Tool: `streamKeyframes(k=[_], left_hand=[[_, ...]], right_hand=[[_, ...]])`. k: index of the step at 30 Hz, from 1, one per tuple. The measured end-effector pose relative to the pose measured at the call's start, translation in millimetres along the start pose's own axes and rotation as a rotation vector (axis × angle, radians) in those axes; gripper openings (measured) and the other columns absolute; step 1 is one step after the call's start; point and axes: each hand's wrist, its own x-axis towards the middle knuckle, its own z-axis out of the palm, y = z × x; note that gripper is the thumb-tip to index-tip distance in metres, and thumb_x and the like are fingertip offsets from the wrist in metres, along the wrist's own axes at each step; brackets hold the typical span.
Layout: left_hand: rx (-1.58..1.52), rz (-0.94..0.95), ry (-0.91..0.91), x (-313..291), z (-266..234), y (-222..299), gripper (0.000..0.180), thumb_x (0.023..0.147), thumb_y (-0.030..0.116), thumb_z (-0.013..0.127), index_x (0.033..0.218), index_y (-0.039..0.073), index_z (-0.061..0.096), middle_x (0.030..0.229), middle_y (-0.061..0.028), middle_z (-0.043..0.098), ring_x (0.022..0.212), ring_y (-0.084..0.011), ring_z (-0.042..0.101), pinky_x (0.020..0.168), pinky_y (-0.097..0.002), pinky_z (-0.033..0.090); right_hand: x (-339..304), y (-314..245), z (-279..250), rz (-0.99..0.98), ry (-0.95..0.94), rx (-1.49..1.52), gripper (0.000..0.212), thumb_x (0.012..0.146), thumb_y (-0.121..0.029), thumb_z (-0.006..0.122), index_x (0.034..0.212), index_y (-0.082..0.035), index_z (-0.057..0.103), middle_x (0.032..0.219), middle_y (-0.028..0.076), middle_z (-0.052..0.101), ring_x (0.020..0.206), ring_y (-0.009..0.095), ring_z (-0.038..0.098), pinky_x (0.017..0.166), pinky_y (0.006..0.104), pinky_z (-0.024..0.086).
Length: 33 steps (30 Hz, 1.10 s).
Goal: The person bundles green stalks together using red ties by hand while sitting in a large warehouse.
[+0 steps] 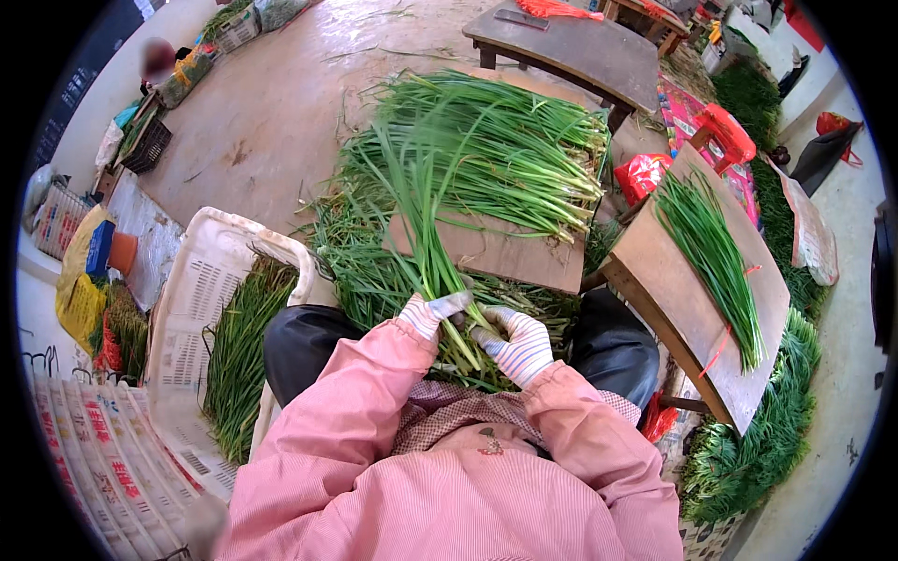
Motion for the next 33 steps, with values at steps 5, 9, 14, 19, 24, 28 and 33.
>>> streamKeyframes(k=[5, 9, 14, 19, 24, 28, 33], left_hand=[[0.014, 0.038, -0.086, -8.6, -1.5, 14.5, 0.048, 0.065, 0.021, 0.076, 0.105, 0.004, 0.058, 0.094, -0.0053, 0.061, 0.088, -0.0168, 0.056, 0.079, -0.0310, 0.045], [0.121, 0.075, -0.128, -13.8, 1.1, 19.2, 0.050, 0.066, 0.017, 0.075, 0.109, 0.003, 0.055, 0.100, -0.0056, 0.060, 0.091, -0.0165, 0.056, 0.080, -0.0310, 0.045], [0.023, 0.051, 0.022, -20.5, 10.7, 17.2, 0.045, 0.069, 0.011, 0.073, 0.109, 0.002, 0.054, 0.093, -0.0056, 0.060, 0.079, -0.0142, 0.058, 0.065, -0.0263, 0.049], [0.089, 0.089, 0.212, -12.9, 9.5, 2.6, 0.032, 0.068, 0.007, 0.073, 0.096, 0.003, 0.057, 0.080, -0.0032, 0.060, 0.070, -0.0124, 0.056, 0.063, -0.0249, 0.047], [-0.005, 0.295, 0.342, -17.0, 11.1, -5.7, 0.019, 0.073, 0.009, 0.068, 0.088, 0.004, 0.059, 0.078, -0.0030, 0.060, 0.070, -0.0118, 0.056, 0.065, -0.0255, 0.046], [-0.151, 0.450, 0.345, -13.8, -4.8, 7.3, 0.017, 0.078, 0.015, 0.065, 0.089, 0.005, 0.057, 0.076, -0.0052, 0.059, 0.068, -0.0137, 0.056, 0.064, -0.0264, 0.047], [0.083, 0.784, 0.636, -8.6, -139.6, 82.5, 0.031, 0.082, 0.023, 0.057, 0.108, 0.005, 0.051, 0.092, -0.0113, 0.058, 0.075, -0.0183, 0.058, 0.065, -0.0299, 0.050]], right_hand=[[-3.7, 13.4, -2.0, 0.236, -0.095, 0.547, 0.026, 0.083, -0.024, 0.060, 0.097, -0.002, 0.059, 0.077, 0.000, 0.057, 0.071, 0.005, 0.047, 0.065, 0.0217, 0.043], [3.8, 12.6, 4.0, 0.147, -0.107, 0.415, 0.024, 0.082, -0.022, 0.062, 0.094, -0.001, 0.060, 0.079, 0.000, 0.058, 0.072, 0.007, 0.048, 0.067, 0.0231, 0.043], [19.2, 15.7, 0.9, 0.246, -0.195, 0.508, 0.025, 0.081, -0.021, 0.063, 0.096, -0.001, 0.059, 0.083, 0.002, 0.061, 0.073, 0.008, 0.052, 0.067, 0.0237, 0.045], [22.0, 5.6, 3.4, 0.453, -0.061, 0.718, 0.022, 0.081, -0.025, 0.064, 0.094, -0.007, 0.062, 0.078, -0.002, 0.061, 0.065, 0.007, 0.053, 0.058, 0.0225, 0.044], [40.0, 5.7, 9.8, 0.309, -0.103, 0.381, 0.021, 0.080, -0.021, 0.062, 0.085, -0.001, 0.062, 0.071, -0.001, 0.058, 0.064, 0.007, 0.047, 0.059, 0.0240, 0.042], [49.8, 14.0, 7.7, 0.266, -0.118, 0.018, 0.028, 0.074, -0.029, 0.066, 0.084, -0.003, 0.062, 0.066, 0.006, 0.059, 0.059, 0.012, 0.050, 0.058, 0.0278, 0.043], [17.0, 27.8, -23.8, 0.185, -0.788, -0.913, 0.035, 0.076, -0.039, 0.055, 0.089, -0.006, 0.061, 0.088, 0.018, 0.061, 0.086, 0.033, 0.058, 0.075, 0.0398, 0.047]])
